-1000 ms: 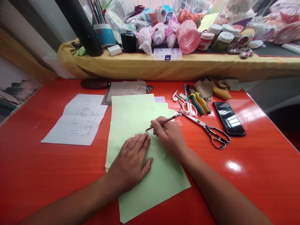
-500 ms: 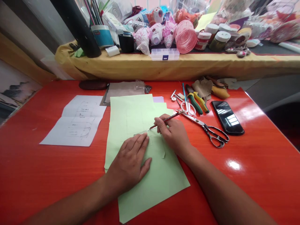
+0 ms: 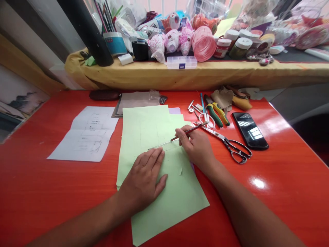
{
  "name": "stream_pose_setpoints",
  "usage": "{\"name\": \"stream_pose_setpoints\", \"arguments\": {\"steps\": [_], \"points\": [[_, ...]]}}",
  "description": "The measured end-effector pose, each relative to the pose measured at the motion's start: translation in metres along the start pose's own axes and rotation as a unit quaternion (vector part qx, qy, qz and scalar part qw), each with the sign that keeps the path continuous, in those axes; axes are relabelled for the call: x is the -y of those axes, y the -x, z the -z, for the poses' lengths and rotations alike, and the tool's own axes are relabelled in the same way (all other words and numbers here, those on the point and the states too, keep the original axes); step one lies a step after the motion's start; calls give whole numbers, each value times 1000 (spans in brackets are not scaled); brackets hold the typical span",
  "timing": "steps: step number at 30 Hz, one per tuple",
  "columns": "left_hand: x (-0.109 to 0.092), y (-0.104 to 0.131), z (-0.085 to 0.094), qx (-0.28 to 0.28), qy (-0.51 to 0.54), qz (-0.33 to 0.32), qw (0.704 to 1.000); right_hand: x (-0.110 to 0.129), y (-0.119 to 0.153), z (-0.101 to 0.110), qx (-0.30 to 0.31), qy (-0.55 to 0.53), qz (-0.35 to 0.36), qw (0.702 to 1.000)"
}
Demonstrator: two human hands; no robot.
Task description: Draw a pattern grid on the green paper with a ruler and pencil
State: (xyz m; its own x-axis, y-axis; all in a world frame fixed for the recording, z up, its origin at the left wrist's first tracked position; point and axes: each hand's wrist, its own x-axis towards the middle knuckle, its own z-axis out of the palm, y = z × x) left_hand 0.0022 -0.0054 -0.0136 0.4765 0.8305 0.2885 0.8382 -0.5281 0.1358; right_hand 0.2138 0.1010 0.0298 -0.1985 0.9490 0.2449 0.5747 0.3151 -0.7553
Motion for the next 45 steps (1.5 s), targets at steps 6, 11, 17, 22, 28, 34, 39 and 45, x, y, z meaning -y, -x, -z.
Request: {"name": "stream_pose_setpoints", "arguments": {"steps": [6, 11, 17, 22, 28, 34, 39, 45], "points": [[0, 0, 0, -12, -4, -6, 1000, -3, 2, 3, -66, -31, 43, 996], [1, 1, 0, -30, -9, -12, 999, -6, 2, -1, -73, -71, 67, 993], [1, 0, 5, -55, -10, -39, 998, -11, 4, -5, -68, -91, 64, 992], [-1, 0, 13, -75, -13, -90, 993, -13, 4, -1, -49, -85, 48, 994], [1, 2, 22, -84, -1, -107, 991, -18, 4, -3, -51, -100, 24, 993], [5, -3, 29, -88, 26, -101, 991, -21, 4, -9, -47, -132, -8, 990], [11, -5, 33, -91, 38, -87, 991, -24, 2, -10, -56, -161, -40, 984], [18, -7, 33, -114, 47, -76, 989, -25, -2, -8, -64, -193, -69, 977]]}}
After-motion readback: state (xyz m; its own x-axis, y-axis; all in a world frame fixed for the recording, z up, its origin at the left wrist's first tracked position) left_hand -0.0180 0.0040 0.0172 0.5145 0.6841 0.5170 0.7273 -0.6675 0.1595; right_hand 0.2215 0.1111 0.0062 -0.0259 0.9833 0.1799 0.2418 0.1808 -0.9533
